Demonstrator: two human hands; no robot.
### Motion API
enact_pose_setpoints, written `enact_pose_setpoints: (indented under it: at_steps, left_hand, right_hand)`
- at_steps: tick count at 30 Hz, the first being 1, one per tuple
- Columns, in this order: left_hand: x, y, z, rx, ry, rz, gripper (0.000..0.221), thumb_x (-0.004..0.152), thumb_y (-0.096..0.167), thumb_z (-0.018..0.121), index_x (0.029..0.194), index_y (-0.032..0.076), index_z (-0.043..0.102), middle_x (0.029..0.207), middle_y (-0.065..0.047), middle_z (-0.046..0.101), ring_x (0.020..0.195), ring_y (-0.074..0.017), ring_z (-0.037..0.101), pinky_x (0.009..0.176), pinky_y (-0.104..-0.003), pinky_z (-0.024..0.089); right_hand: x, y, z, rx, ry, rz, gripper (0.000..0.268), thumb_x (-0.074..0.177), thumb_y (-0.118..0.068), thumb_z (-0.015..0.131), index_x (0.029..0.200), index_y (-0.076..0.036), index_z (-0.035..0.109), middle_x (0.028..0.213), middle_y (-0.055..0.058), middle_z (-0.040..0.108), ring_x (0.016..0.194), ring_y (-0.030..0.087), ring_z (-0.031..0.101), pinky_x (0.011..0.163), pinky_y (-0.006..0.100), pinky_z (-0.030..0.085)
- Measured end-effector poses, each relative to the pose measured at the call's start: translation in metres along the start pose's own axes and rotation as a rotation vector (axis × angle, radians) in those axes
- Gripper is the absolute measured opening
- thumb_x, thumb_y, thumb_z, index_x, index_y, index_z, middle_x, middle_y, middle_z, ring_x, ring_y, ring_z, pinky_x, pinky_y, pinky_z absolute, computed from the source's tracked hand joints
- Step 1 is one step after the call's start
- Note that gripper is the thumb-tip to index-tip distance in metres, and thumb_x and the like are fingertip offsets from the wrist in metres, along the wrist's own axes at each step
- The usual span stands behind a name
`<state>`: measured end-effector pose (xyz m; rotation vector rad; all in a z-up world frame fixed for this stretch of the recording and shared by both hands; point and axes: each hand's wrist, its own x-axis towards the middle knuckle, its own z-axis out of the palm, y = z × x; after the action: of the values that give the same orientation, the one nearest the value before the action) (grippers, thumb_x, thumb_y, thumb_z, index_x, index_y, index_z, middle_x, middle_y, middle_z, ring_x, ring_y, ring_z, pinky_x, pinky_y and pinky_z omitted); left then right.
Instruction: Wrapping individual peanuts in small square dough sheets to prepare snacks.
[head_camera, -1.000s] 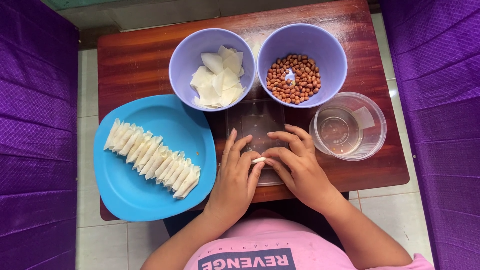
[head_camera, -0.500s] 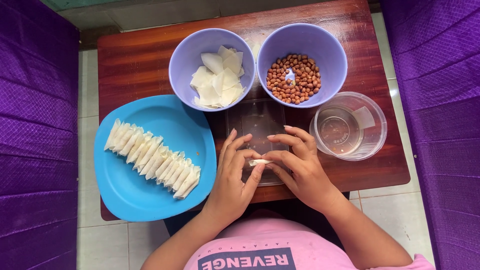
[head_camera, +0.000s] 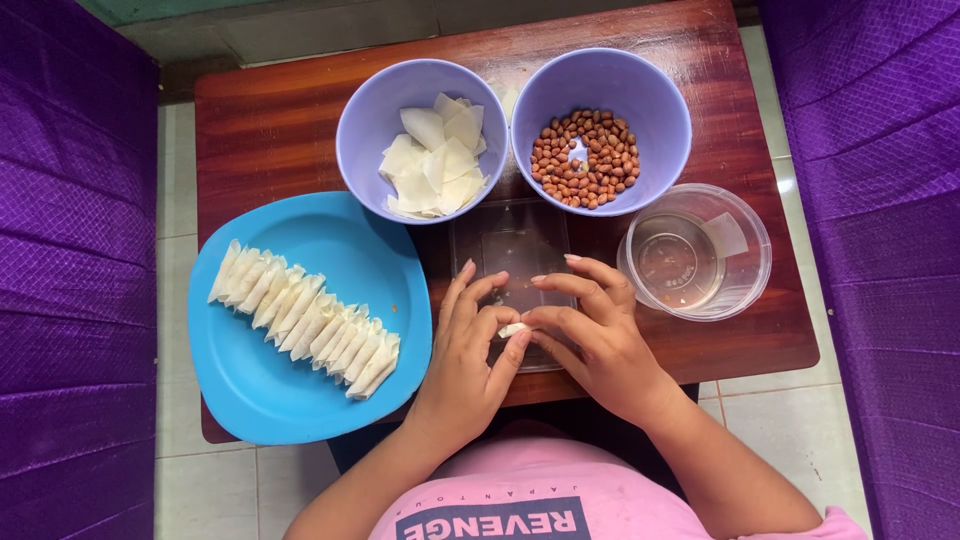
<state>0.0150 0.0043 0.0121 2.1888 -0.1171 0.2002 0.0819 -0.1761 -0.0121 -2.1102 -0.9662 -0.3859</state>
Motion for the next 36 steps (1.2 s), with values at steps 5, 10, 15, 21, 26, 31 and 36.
enact_pose_setpoints:
  at_steps: [5, 10, 15, 21, 26, 31, 36]
  left_hand:
    - [0.0, 0.0, -0.001, -0.02, -0.002, 0.003, 0.019, 0.104, 0.023, 0.055, 0.099, 0.007, 0.063, 0.139, -0.019, 0.052, 0.149, -0.0507, 0.027, 0.118, -0.065, 0.021]
    - [0.0, 0.002, -0.002, -0.035, 0.016, -0.005, 0.018, 0.103, 0.024, 0.057, 0.099, 0.008, 0.064, 0.14, -0.018, 0.05, 0.149, -0.0504, 0.026, 0.118, -0.065, 0.02]
    - [-0.002, 0.001, 0.0, -0.065, 0.048, 0.049, 0.016, 0.104, 0.02, 0.056, 0.097, 0.007, 0.062, 0.14, -0.019, 0.05, 0.149, -0.0518, 0.027, 0.118, -0.065, 0.023]
    - [-0.005, 0.016, -0.008, -0.115, 0.006, 0.066, 0.019, 0.104, 0.023, 0.053, 0.107, 0.006, 0.061, 0.146, -0.021, 0.049, 0.153, -0.0446, 0.029, 0.12, -0.054, 0.033]
    - [-0.006, 0.025, -0.014, -0.111, 0.021, 0.108, 0.017, 0.105, 0.019, 0.052, 0.104, 0.005, 0.061, 0.141, -0.018, 0.052, 0.151, -0.0432, 0.035, 0.119, -0.053, 0.036]
    - [-0.011, 0.031, -0.018, -0.154, 0.011, 0.09, 0.019, 0.105, 0.02, 0.051, 0.103, 0.005, 0.064, 0.14, -0.021, 0.054, 0.151, -0.0414, 0.036, 0.119, -0.051, 0.036]
    - [-0.022, 0.031, -0.023, -0.217, -0.003, 0.062, 0.016, 0.105, 0.021, 0.051, 0.107, 0.007, 0.057, 0.136, -0.019, 0.055, 0.149, -0.0399, 0.042, 0.119, -0.048, 0.038]
  right_hand:
    - [0.001, -0.002, -0.001, 0.013, 0.022, -0.013, 0.019, 0.085, -0.02, 0.082, 0.102, -0.022, 0.075, 0.125, 0.0, 0.066, 0.13, 0.032, 0.051, 0.112, 0.046, 0.038]
    - [0.0, -0.001, 0.0, 0.024, 0.029, -0.015, 0.017, 0.085, -0.021, 0.083, 0.1, -0.022, 0.075, 0.123, 0.0, 0.067, 0.129, 0.032, 0.052, 0.112, 0.047, 0.038]
    - [0.004, -0.004, -0.001, 0.028, 0.127, -0.068, 0.018, 0.084, -0.02, 0.084, 0.101, -0.021, 0.078, 0.122, 0.001, 0.068, 0.126, 0.032, 0.054, 0.108, 0.047, 0.042]
    - [0.002, -0.008, -0.015, 0.029, 0.072, -0.165, 0.012, 0.097, -0.017, 0.074, 0.109, -0.016, 0.073, 0.125, 0.006, 0.064, 0.126, 0.031, 0.051, 0.107, 0.044, 0.043]
    - [0.002, -0.018, -0.024, 0.038, 0.063, -0.172, 0.016, 0.096, -0.014, 0.073, 0.112, -0.011, 0.073, 0.126, 0.009, 0.064, 0.125, 0.032, 0.052, 0.109, 0.043, 0.048]
    - [0.002, -0.024, -0.03, 0.056, 0.039, -0.184, 0.015, 0.096, -0.014, 0.073, 0.11, -0.011, 0.074, 0.123, 0.007, 0.066, 0.122, 0.032, 0.056, 0.107, 0.042, 0.049]
    - [0.002, -0.032, -0.031, 0.09, 0.004, -0.159, 0.014, 0.094, -0.013, 0.073, 0.107, -0.009, 0.074, 0.118, 0.009, 0.067, 0.12, 0.034, 0.057, 0.107, 0.042, 0.051]
